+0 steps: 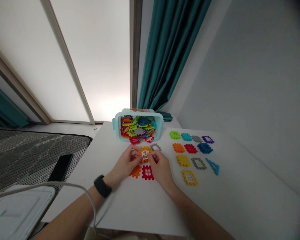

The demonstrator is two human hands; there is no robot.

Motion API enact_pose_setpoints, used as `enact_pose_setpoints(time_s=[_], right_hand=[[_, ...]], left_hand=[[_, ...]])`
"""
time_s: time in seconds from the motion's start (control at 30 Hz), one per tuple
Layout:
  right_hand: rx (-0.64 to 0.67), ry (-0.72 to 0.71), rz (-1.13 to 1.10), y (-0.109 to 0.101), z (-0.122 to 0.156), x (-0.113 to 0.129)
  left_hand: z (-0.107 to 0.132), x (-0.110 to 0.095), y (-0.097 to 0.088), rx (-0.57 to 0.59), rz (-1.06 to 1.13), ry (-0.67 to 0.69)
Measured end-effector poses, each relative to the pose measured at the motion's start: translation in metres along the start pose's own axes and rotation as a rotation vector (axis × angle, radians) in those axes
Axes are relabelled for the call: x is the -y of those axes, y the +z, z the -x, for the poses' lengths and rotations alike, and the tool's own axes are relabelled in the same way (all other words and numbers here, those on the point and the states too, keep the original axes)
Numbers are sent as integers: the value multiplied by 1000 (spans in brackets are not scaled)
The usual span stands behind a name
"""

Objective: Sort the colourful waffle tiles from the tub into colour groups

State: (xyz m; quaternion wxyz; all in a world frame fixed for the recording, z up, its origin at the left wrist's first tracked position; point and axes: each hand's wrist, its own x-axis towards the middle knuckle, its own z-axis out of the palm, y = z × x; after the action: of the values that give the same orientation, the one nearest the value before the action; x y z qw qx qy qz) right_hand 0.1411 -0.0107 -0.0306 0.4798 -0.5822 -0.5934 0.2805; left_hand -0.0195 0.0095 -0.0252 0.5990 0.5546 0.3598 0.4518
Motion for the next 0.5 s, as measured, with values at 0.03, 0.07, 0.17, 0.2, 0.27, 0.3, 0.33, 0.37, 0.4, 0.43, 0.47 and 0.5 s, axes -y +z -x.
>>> enact_pose_setpoints(time_s=[0.03,0.07,0.17,0.2,0.27,0.3,0.33,0.37,0.4,0.43,0.47,0.5], right_hand=[[-7,-33,56,0,1,0],[-15,-71,112,0,1,-1],[-39,-216,247,-1,1,-2],[-45,-263,270,-2,0,-3],[-51,-330,281,-3,0,-4],[-51,-347,271,-3,0,-4],[-50,-348,253,-3,0,-4],[-50,-338,230,-3,0,-3],[-49,-321,204,-4,0,-3],[-48,-302,179,-4,0,-1],[-48,-284,158,-4,0,0],[-48,-269,141,-4,1,2]], left_hand=[[0,0,0,-1,10,-7],[0,0,0,1,22,-14],[0,0,-1,19,73,-27],[0,0,-1,23,88,-31],[0,0,-2,30,108,-39],[1,-1,-2,33,112,-43],[1,-1,-2,35,112,-46],[1,-2,-2,35,110,-48],[1,-2,-1,31,107,-48],[2,-3,-1,24,103,-47],[2,-4,-1,16,101,-46],[2,-4,0,9,102,-45]])
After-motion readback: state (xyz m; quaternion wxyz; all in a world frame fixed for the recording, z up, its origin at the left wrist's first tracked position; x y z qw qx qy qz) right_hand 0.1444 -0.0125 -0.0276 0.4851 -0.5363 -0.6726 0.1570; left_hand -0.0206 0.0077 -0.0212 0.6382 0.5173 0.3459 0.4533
